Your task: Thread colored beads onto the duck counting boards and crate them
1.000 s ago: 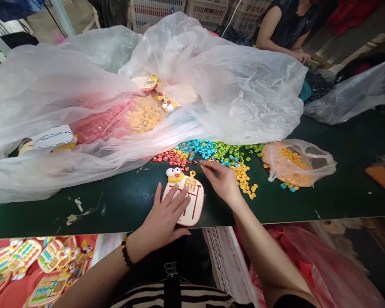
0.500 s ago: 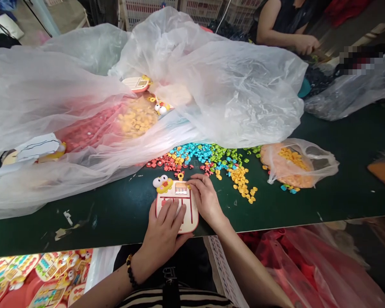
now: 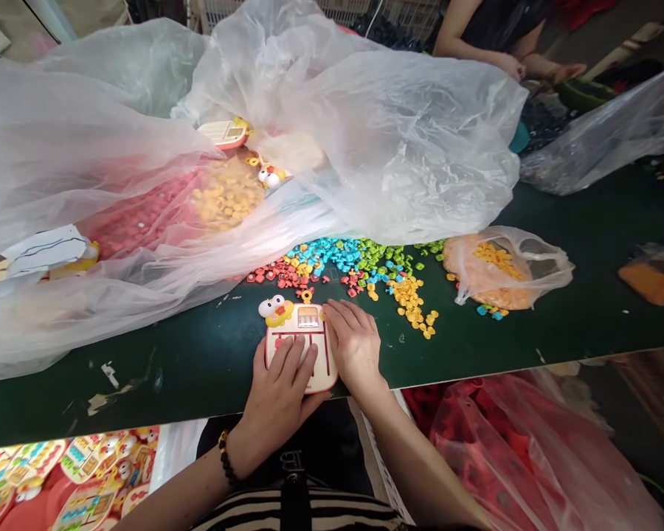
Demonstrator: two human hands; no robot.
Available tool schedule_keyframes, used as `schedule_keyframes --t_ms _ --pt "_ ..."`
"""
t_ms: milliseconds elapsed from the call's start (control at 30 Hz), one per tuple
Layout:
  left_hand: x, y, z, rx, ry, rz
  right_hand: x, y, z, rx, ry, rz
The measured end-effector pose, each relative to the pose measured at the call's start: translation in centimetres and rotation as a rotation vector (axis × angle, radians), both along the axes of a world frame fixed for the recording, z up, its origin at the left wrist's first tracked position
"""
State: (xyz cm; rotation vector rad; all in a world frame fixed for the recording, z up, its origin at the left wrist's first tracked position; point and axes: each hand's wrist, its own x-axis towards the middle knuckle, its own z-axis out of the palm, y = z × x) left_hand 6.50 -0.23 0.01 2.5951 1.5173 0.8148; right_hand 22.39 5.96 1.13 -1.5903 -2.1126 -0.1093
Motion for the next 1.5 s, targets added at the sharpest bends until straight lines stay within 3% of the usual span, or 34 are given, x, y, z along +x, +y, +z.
schedule_keyframes --t_ms 200,400,567,700,767,867,1033,1167,1333,1500 --pt "-0.2 -0.1 0.0 -0.008 -0.039 -0.002 0.1 -1.8 -0.1 -0.074 0.011 0.057" --pt "-0.7 -0.2 -0.9 0.037 -0.189 -0.025 -1.1 -4.8 -0.3 -0.178 0.015 0.151" --pt "-0.6 -0.2 -1.2 0.042 -0.269 -0.005 -2.2 -4.1 0.4 -0.243 0.072 0.287" --pt "-0.6 -0.1 -0.8 0.014 -0.209 0.069 -1.3 -3.4 0.9 -0.115 0.220 0.454" --pt "-0.9 0.1 -0.5 -0.049 -0.154 0.071 -0.2 -2.3 1.3 -0.020 0.321 0.465" --pt "-1.3 0.4 0.1 -0.102 -0.093 0.041 1.1 1.5 2.2 0.065 0.376 0.247" --pt "-1.1 0.9 0.7 -0.085 -0.090 -0.073 0.2 9.1 2.7 -0.192 0.111 0.079" --pt "-1.2 1.1 0.8 -0.107 -0.048 -0.147 -1.3 11.2 2.1 -0.215 -0.025 0.024" --pt "-1.6 1.5 1.0 -0.092 -0.013 -0.155 0.7 10.0 2.8 -0.128 0.198 0.043" --pt "-1.4 1.3 0.4 -0.098 -0.108 -0.138 2.3 5.0 2.9 -0.147 0.451 0.197"
